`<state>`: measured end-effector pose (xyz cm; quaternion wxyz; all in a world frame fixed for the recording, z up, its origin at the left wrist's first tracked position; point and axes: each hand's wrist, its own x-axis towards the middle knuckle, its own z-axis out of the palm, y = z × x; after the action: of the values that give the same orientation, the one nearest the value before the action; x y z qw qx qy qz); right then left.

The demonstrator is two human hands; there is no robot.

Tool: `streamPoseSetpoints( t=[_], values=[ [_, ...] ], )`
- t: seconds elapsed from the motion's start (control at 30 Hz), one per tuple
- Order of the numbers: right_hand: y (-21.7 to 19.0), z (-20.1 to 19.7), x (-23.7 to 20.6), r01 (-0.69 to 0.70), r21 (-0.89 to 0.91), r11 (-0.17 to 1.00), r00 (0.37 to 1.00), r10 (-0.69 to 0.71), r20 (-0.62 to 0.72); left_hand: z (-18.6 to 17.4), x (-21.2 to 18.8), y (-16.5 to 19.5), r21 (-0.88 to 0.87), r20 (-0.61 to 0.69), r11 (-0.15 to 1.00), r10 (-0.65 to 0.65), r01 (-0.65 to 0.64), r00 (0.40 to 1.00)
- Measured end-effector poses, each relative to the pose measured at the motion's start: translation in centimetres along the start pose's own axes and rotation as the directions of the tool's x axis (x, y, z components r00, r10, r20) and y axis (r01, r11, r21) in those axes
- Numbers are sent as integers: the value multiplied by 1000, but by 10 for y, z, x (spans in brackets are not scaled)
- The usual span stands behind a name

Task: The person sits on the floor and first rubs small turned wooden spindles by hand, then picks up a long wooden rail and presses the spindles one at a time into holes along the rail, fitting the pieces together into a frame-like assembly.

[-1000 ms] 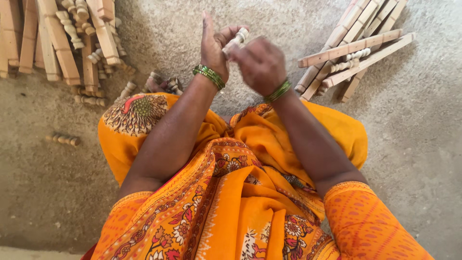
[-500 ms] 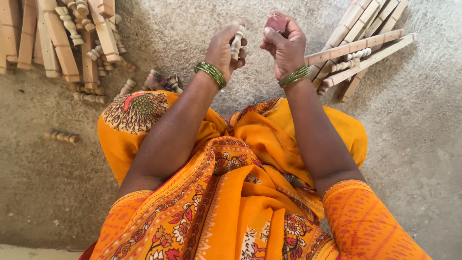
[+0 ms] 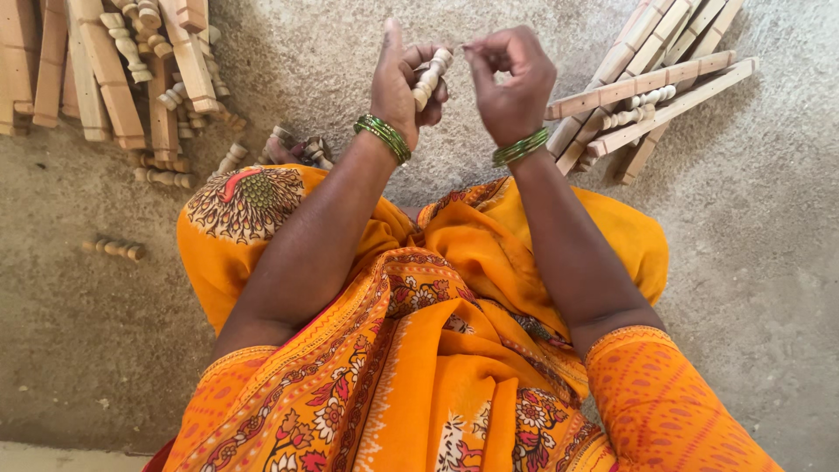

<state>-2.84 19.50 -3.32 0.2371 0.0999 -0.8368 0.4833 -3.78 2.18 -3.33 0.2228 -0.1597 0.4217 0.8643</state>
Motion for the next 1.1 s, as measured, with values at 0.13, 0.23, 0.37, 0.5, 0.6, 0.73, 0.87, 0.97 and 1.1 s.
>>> streamPoseSetpoints(
  t=[0.13, 0.23, 0.37, 0.5, 0.6, 0.73, 0.87, 0.97, 1.1],
  values=[
    [-15, 7, -5, 302, -225, 926, 951, -275, 143, -6, 11, -6, -77, -26, 997, 25, -27, 999],
    [-36, 14, -14, 452, -172, 875, 885, -415, 212, -12, 20, -3, -142, -22, 988, 52, -55, 998],
    [-46, 9, -8, 553, -294, 779, 830, -486, 273, -14, 20, -6, -129, -130, 991, 25, -41, 991],
    [-38, 0, -2, 504, -424, 752, 863, -420, 282, -12, 17, -12, -27, 57, 999, 36, -34, 998],
    [-35, 11, -10, 537, -335, 774, 841, -463, 278, -13, 19, -9, -70, -60, 997, 38, -42, 997],
    [-30, 17, -16, 597, -329, 732, 801, -525, 286, -16, 18, -7, -97, -58, 995, 32, -37, 998],
    [-19, 4, -5, 490, -412, 768, 871, -413, 265, -12, 16, -11, 23, -21, 999, 41, -41, 999],
    [-18, 9, -12, 513, -325, 795, 855, -440, 273, -12, 20, -9, -57, -62, 998, 23, -26, 998],
    [-16, 20, -20, 607, -318, 728, 794, -537, 286, -16, 22, -7, -116, -30, 993, 23, -27, 999]
  ],
)
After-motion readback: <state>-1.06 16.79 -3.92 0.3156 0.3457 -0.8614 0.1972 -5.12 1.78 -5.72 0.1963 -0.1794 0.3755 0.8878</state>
